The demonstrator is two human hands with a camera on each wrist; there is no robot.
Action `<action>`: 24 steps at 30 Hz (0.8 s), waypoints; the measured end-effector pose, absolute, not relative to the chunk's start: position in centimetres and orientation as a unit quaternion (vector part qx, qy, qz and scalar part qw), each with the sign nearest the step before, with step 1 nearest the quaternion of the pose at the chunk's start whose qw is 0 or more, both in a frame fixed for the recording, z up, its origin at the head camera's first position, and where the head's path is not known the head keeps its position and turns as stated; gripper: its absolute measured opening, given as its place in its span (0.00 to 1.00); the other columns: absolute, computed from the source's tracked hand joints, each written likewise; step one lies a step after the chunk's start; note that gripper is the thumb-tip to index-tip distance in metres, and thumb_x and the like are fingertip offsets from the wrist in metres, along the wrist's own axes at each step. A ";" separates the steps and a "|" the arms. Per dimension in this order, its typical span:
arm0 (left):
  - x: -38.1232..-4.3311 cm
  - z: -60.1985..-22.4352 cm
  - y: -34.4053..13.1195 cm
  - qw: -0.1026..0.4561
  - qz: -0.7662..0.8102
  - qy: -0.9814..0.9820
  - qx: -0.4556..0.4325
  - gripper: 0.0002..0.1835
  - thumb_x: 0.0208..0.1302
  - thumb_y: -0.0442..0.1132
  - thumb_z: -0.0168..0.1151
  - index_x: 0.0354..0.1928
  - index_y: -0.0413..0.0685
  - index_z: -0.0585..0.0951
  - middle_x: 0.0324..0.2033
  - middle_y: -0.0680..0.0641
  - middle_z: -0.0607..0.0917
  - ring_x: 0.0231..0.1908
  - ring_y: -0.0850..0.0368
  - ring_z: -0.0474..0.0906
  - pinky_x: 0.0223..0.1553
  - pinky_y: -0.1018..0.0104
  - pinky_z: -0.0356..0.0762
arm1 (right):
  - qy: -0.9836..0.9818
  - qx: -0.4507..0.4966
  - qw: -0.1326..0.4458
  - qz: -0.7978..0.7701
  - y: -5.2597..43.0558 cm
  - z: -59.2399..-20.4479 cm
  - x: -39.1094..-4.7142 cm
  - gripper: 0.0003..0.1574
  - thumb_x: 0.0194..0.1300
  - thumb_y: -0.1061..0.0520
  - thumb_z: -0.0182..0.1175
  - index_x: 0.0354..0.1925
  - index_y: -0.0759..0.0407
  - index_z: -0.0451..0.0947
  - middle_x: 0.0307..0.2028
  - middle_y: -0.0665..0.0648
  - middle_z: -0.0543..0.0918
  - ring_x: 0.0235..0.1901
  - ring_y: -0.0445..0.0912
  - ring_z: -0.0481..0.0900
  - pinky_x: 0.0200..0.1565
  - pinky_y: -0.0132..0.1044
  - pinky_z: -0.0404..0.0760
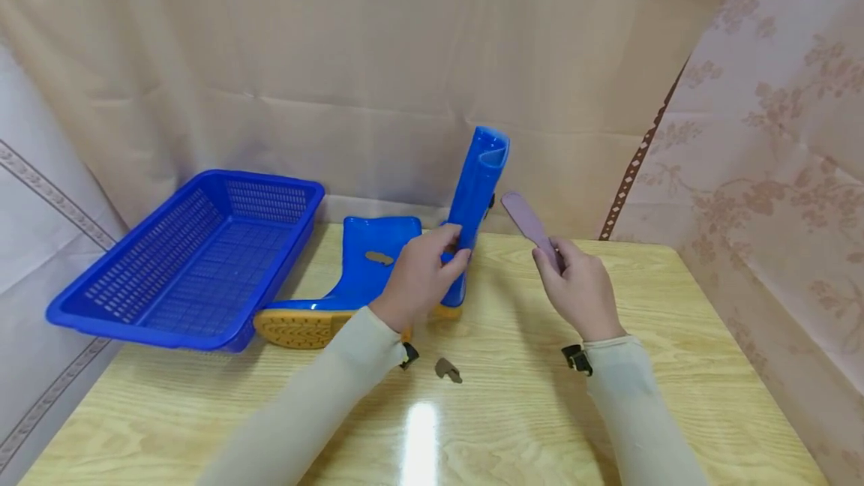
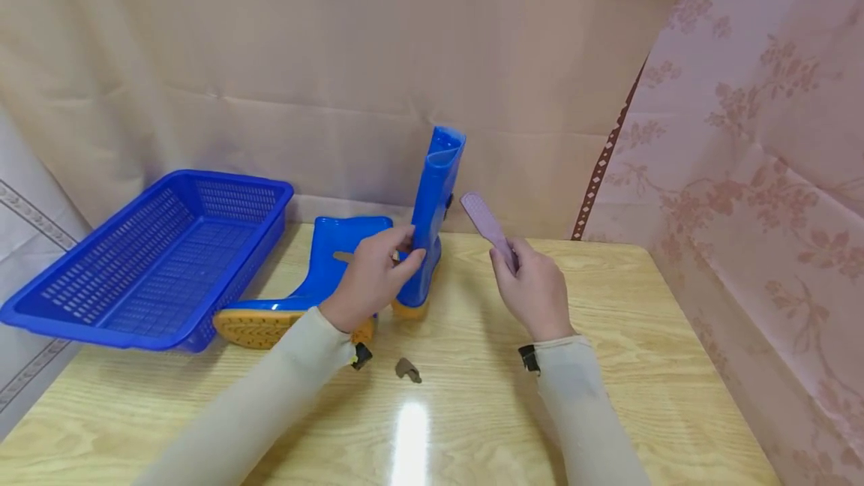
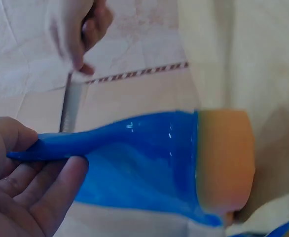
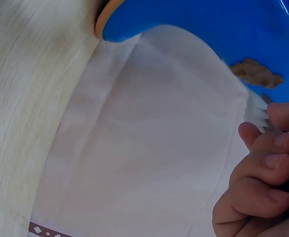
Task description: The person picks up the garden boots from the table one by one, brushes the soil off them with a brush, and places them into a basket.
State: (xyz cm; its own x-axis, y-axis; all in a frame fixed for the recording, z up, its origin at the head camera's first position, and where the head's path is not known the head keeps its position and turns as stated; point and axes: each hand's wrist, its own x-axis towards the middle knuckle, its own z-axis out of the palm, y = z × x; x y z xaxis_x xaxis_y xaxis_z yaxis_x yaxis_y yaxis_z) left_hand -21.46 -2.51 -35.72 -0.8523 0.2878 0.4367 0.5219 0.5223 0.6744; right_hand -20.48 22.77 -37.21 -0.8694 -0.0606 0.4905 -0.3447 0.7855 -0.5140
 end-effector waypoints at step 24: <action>-24.6 -36.6 -10.9 0.086 -0.477 -0.870 -0.086 0.28 0.77 0.46 0.58 0.74 0.47 0.67 0.63 0.41 0.78 0.62 0.44 0.76 0.62 0.43 0.77 | -0.918 0.120 0.218 0.310 22.8 -38.1 -21.0 0.17 0.78 0.48 0.58 0.51 0.59 0.83 0.18 0.50 0.73 0.13 0.40 0.64 0.16 0.35 0.62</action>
